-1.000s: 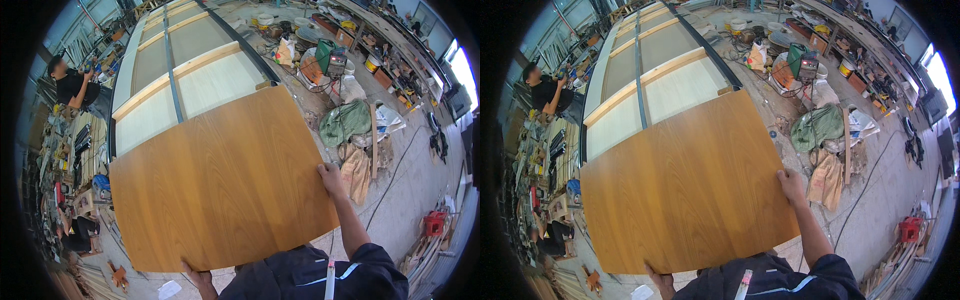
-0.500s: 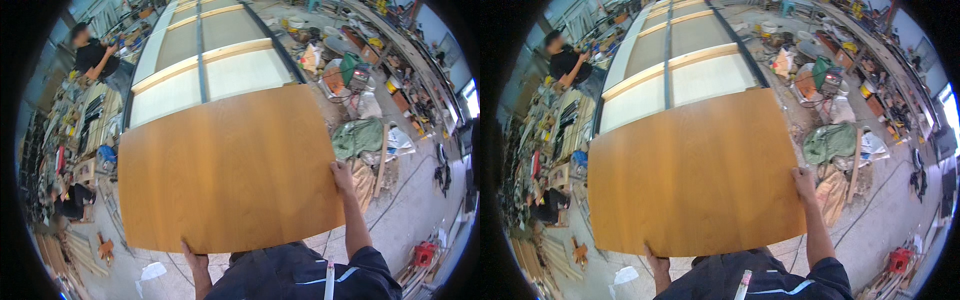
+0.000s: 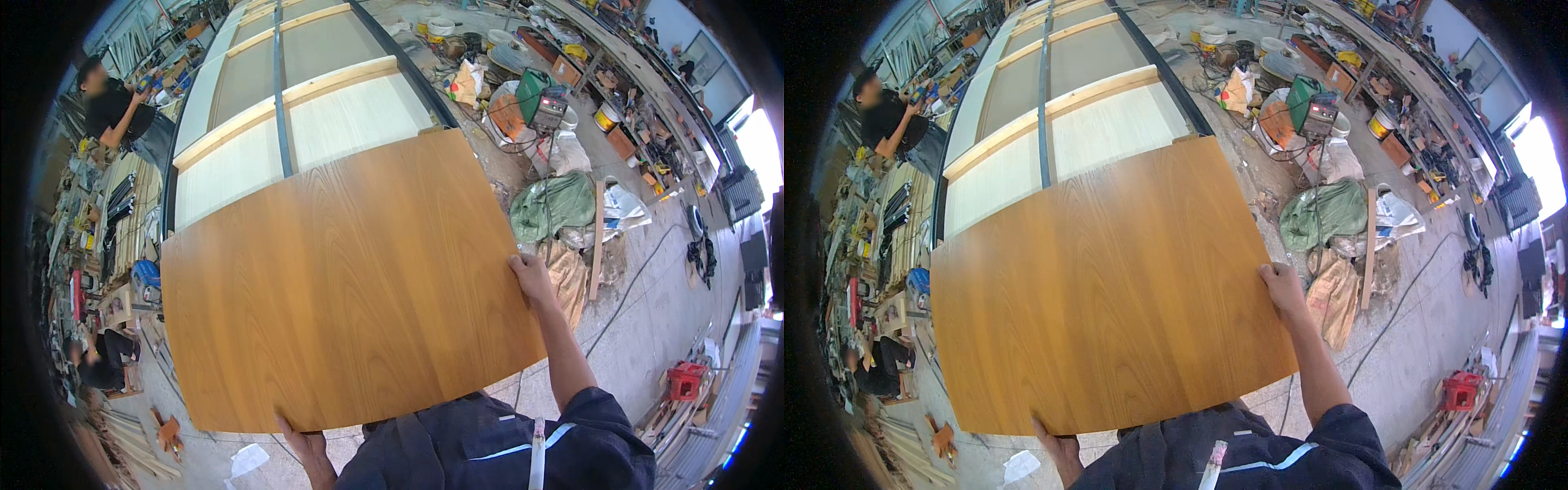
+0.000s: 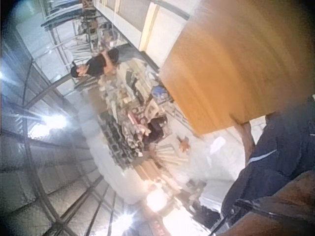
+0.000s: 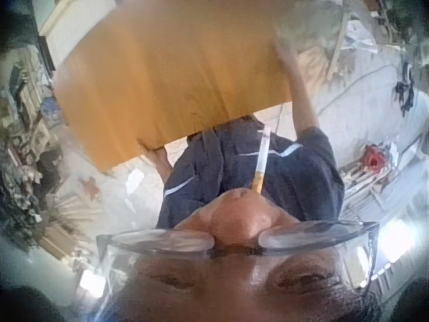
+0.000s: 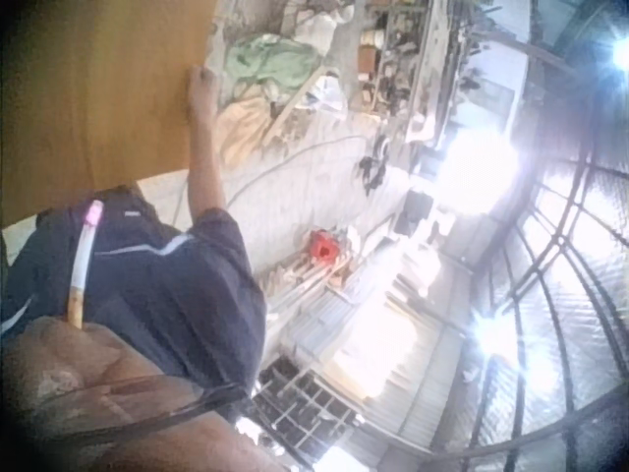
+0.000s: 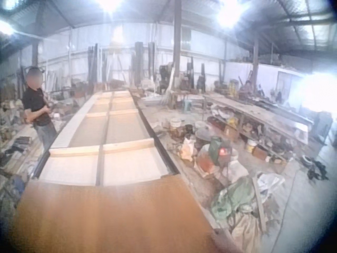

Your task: The person applies sealant to a metal frame using a caulking gun, then retrieves a large wooden panel from bubble wrap and places it onto the frame. The person adjusts the panel and secures it with a clamp.

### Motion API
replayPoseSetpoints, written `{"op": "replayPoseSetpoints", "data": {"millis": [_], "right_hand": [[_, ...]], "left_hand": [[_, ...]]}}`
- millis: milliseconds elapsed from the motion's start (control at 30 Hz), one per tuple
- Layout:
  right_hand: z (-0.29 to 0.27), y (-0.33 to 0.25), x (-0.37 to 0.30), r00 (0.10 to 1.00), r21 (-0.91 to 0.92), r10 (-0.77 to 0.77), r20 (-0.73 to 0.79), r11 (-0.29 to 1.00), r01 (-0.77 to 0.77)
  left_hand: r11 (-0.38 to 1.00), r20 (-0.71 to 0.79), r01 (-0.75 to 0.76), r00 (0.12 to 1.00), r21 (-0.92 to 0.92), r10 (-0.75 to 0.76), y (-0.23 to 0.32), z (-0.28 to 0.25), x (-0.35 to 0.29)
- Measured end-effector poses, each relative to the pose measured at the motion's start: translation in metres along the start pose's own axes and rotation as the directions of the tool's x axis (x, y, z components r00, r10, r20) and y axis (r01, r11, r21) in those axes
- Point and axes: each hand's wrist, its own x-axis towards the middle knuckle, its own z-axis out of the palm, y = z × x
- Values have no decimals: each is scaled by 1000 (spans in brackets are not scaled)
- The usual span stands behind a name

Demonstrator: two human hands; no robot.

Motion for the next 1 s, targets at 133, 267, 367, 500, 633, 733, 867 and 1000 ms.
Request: {"op": "replayPoseSetpoints", "data": {"millis": [133, 267, 367, 500, 633, 733, 867, 1000], "right_hand": [[-3, 15, 6, 999, -86, -32, -28, 996, 30], [2, 13, 7, 999, -94, -33, -42, 995, 29], [-5, 31, 28, 995, -149, -83, -50, 986, 75], [0, 22, 33, 999, -50, -28, 15, 998, 29], [-3, 27, 53, 998, -90, -52, -43, 995, 48], [-3, 6, 61, 1000, -125, -16, 2, 992, 16], [-7, 34, 111, 995, -43, -89, 54, 995, 91], [-12, 26, 156, 979, -57, -131, 157, 988, 142]], "left_hand": [[1000, 13, -12, 1000, 0, 12, -3, 9, 1], [1000, -21, -4, 1000, 4, 4, -5, 2, 3], [999, 7, 27, 1000, -18, -27, -6, -5, 7], [999, -6, 20, 1000, -37, -21, -6, -1, 5], [996, 82, 12, 997, -90, -5, -13, 11, 10], [996, 55, -17, 998, -87, 21, -14, 31, 4], [995, 55, -9, 998, -95, 14, -23, 28, 9], [996, 39, -8, 999, -86, 12, -33, 55, 25]]}}
